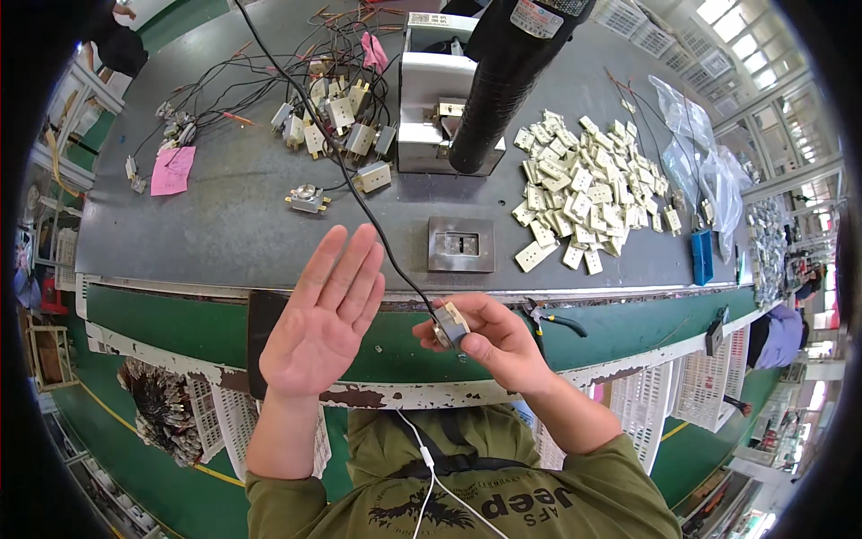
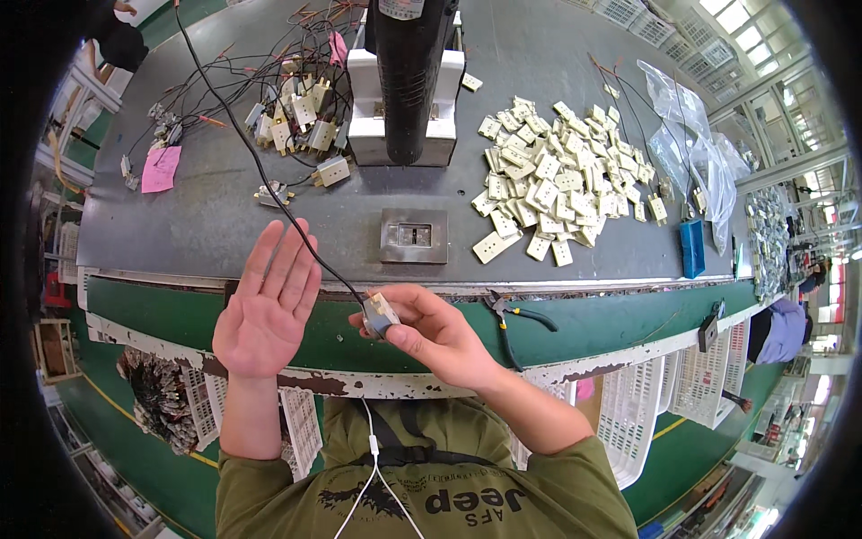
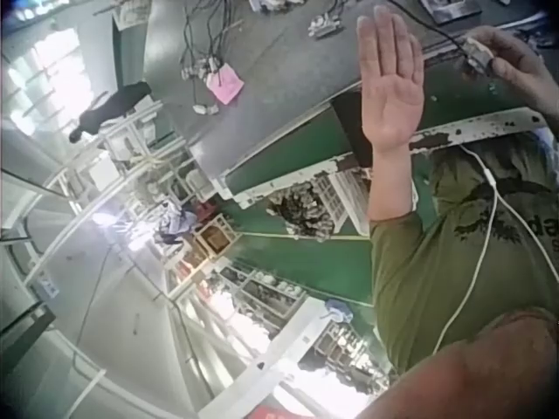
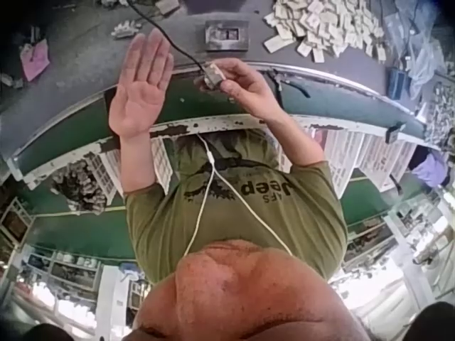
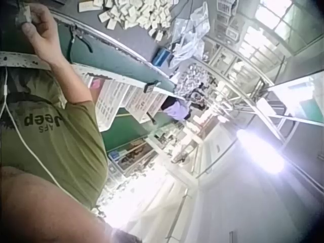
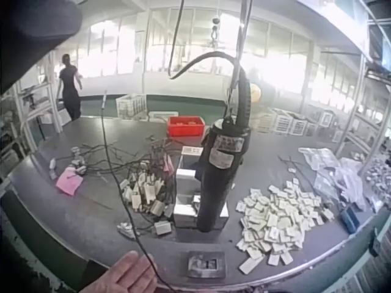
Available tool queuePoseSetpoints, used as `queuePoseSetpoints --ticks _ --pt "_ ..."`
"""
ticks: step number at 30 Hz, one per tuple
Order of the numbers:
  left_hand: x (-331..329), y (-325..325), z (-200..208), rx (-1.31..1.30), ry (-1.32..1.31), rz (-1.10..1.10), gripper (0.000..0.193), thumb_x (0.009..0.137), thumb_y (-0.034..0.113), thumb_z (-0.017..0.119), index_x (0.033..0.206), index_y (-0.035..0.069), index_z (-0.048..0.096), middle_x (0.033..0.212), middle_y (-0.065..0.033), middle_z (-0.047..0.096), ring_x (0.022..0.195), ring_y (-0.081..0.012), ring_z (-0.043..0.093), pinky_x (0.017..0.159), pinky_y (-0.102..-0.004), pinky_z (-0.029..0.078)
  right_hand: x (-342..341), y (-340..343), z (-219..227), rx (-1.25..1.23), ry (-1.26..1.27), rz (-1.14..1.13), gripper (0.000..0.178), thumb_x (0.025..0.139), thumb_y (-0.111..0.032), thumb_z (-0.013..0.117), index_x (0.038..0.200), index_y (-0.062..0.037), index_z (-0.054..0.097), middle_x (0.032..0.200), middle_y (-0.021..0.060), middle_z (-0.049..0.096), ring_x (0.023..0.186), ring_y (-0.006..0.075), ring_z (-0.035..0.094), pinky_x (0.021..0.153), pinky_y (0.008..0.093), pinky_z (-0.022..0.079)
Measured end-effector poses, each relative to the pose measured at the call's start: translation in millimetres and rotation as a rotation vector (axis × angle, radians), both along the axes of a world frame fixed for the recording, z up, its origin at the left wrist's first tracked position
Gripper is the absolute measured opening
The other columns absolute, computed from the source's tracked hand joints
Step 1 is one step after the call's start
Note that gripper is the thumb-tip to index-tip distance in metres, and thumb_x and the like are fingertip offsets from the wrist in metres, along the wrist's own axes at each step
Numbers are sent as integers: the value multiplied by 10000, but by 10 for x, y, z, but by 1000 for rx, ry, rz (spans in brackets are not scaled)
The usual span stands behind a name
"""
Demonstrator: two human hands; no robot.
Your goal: Manually attaching small plastic connectors to ends of electrical wires on an assembly line.
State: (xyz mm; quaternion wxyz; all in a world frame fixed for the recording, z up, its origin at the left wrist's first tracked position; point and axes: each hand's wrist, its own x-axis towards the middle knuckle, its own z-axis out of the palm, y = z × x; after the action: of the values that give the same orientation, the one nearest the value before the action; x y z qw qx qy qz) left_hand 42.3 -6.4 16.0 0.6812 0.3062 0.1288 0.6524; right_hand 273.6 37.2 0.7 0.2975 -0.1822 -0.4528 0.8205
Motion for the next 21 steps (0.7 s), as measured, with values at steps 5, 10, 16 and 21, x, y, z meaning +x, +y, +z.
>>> queuePoseSetpoints --ticks 5,10,16,21 --pt "-25 -14 -19 29 -56 -38 756 988 321 393 1505 0 -55 1587 -189 -41 1479 -287 -6 1194 -397 31 -31 -39 31 29 -42 -49 514 967 -297 569 1344 13 405 1205 241 597 1096 244 605 956 373 469" --pt "-29 -10 -38 42 -103 -69 772 982 344 387 1503 5 -73 1586 -178 -77 1478 -278 -37 1195 -397 14 -27 -36 19 26 -38 -42 516 967 -294 569 1349 9 401 1208 245 593 1092 249 607 959 386 469" --pt "3 -28 -53 -144 365 -28 687 950 238 539 1497 4 197 1524 -182 284 1417 -265 284 1147 -373 237 -73 -20 26 46 -51 -117 455 951 -220 603 1320 2 453 1187 192 605 1093 228 590 938 368 468" --pt "251 -64 -139 -57 1041 136 597 842 1 676 1391 61 451 1235 -101 556 1070 -207 610 941 -329 486 -136 113 62 497 -345 -180 392 835 -38 708 1200 5 572 1059 102 601 1012 214 603 897 352 485"
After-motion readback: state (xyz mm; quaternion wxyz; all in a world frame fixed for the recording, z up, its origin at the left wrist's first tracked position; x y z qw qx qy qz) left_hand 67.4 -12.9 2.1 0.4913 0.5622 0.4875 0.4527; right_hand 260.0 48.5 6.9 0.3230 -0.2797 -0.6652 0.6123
